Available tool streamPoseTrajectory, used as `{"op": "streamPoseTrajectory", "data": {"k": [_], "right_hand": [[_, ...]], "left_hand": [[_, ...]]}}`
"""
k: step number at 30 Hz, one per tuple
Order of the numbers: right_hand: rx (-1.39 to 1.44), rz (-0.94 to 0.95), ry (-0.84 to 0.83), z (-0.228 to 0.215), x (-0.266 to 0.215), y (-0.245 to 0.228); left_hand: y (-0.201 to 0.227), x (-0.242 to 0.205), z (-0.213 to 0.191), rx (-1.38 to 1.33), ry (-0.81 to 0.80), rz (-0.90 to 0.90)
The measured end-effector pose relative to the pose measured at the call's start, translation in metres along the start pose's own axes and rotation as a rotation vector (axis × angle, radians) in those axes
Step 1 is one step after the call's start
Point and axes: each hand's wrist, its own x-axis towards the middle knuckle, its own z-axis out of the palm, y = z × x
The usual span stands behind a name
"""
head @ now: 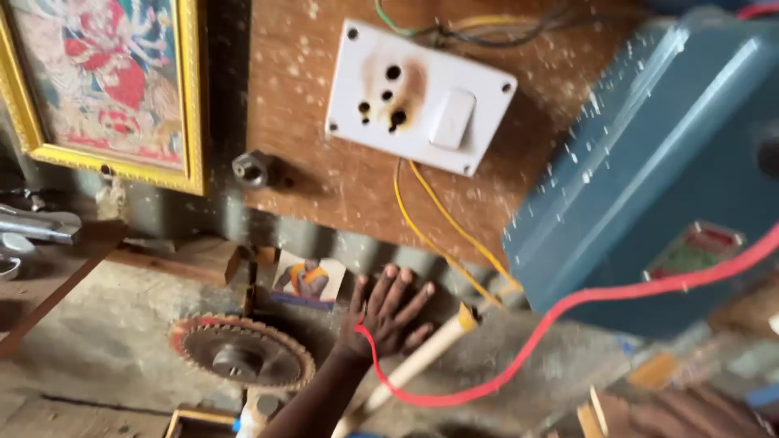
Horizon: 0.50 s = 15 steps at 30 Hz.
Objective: Repairing or connecting electrical wires in a switch box and motor starter.
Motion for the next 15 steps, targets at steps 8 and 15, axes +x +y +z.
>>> {"op": "streamPoseTrajectory", "data": {"k": [8, 15], "right_hand": [[0.271, 0.299, -0.274, -0.035, 0.060, -0.069], [0.407, 0.337, -0.257, -0.077, 0.078, -0.111]], "left_hand": [[0.007, -0.003, -0.008, -0.077, -0.048, 0.007], [0.008, 0.009, -0.042, -0.131, -0.118, -0.034]]}}
